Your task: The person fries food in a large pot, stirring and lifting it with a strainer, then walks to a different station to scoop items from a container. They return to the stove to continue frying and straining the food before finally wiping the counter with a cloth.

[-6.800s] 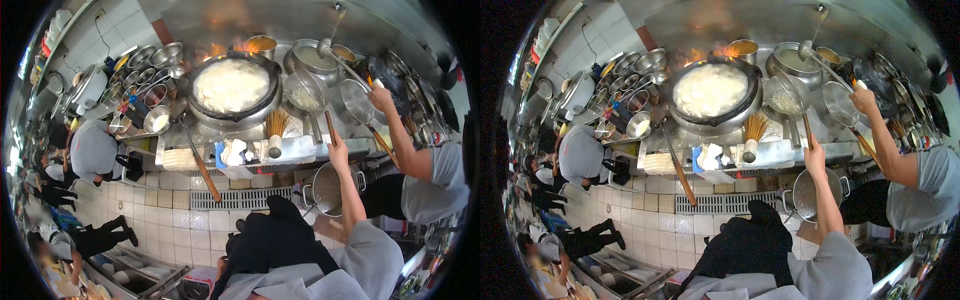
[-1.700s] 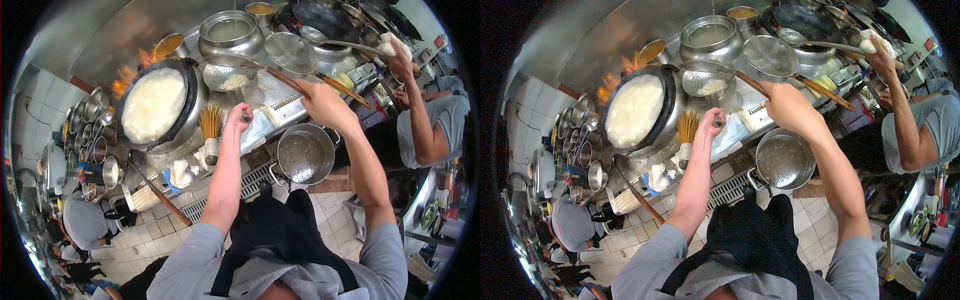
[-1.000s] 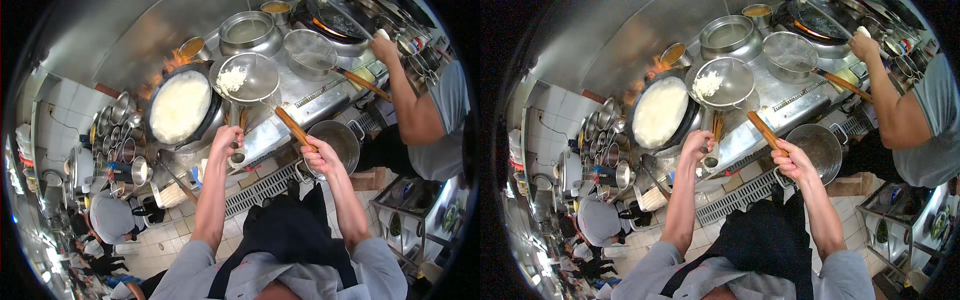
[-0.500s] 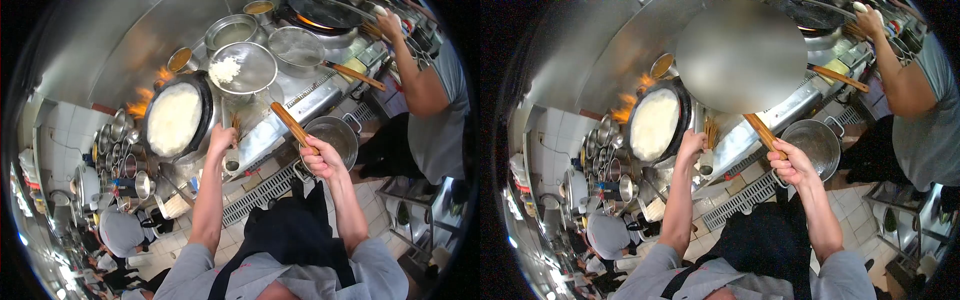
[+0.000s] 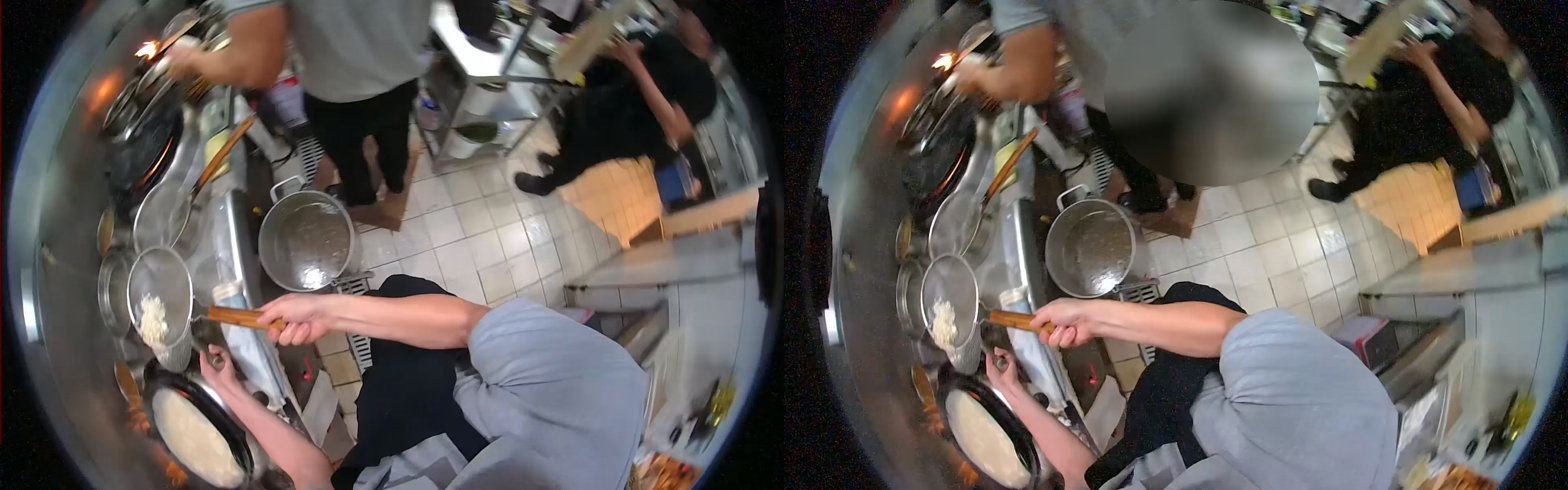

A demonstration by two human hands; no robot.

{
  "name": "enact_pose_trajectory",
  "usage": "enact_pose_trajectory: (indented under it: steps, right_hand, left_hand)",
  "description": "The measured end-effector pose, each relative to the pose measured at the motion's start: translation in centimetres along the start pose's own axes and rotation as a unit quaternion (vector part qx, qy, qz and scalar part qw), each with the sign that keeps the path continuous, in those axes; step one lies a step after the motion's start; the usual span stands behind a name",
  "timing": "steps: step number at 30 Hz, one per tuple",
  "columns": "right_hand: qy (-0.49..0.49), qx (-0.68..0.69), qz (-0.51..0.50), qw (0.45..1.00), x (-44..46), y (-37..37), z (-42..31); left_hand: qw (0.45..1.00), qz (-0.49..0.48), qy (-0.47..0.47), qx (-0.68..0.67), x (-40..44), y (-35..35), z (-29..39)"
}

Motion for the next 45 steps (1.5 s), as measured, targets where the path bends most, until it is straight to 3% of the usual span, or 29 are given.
enact_pose_trajectory:
  steps: [3,8,11,12,14,17,22,25,31,35,37,40,43,45]
  right_hand:
    - [0.037,0.012,0.025,0.999,-1.7,-0.5,3.6]
    - [0.087,0.039,0.079,0.992,-7.1,1.2,7.1]
    - [0.121,0.046,0.114,0.985,-11.5,3.3,9.5]
    - [0.135,0.044,0.116,0.983,-13.2,3.9,10.2]
    - [0.162,0.044,0.12,0.978,-16.8,5.2,12.2]
    - [0.212,0.081,0.152,0.962,-21.8,8.2,15.2]
    - [0.291,0.168,0.214,0.917,-31.1,12.5,20.9]
    - [0.351,0.222,0.239,0.878,-36.5,14.1,24.3]
    - [0.468,0.334,0.264,0.774,-46.7,17.8,29.2]
    - [0.545,0.404,0.281,0.679,-54.2,21.6,31.4]
    - [0.581,0.419,0.276,0.641,-58.3,23.6,32.2]
    - [0.621,0.451,0.285,0.574,-65.0,26.3,32.6]
    - [0.662,0.455,0.302,0.513,-71.9,29.2,32.9]
    - [0.682,0.456,0.304,0.485,-76.3,31.4,32.6]
  left_hand:
    - [0.992,-0.067,-0.049,0.092,-0.7,0.2,0.8]
    - [0.984,-0.028,-0.098,0.147,1.9,1.4,1.0]
    - [0.959,0.064,-0.191,0.199,-6.4,1.4,-2.0]
    - [0.948,0.045,-0.224,0.222,-9.5,1.2,-2.9]
    - [0.901,0.016,-0.34,0.269,-10.3,1.7,-1.5]
    - [0.813,0.042,-0.515,0.269,-20.8,0.3,-5.0]
    - [0.707,-0.1,-0.632,0.3,-28.3,-2.1,-13.1]
    - [0.593,-0.232,-0.687,0.349,-32.1,-2.7,-20.5]
    - [0.596,-0.419,-0.475,0.494,-36.7,-1.7,-38.0]
    - [0.413,-0.562,-0.5,0.515,-41.2,-1.7,-49.4]
    - [0.368,-0.582,-0.466,0.556,-42.4,-1.3,-55.1]
    - [0.347,-0.582,-0.368,0.637,-42.6,-0.2,-63.4]
    - [0.22,-0.56,-0.304,0.739,-38.2,2.8,-71.1]
    - [0.063,-0.554,-0.314,0.768,-29.3,6.4,-74.2]
Point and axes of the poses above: each hand's wrist, its own x-axis towards the middle knuckle, its own y-axis out of the back of the hand, z = x × y, the point moved 5 cm from there along x, towards the middle knuckle, and after that the axes turned 10 degrees about z, right-handed, at the moved point
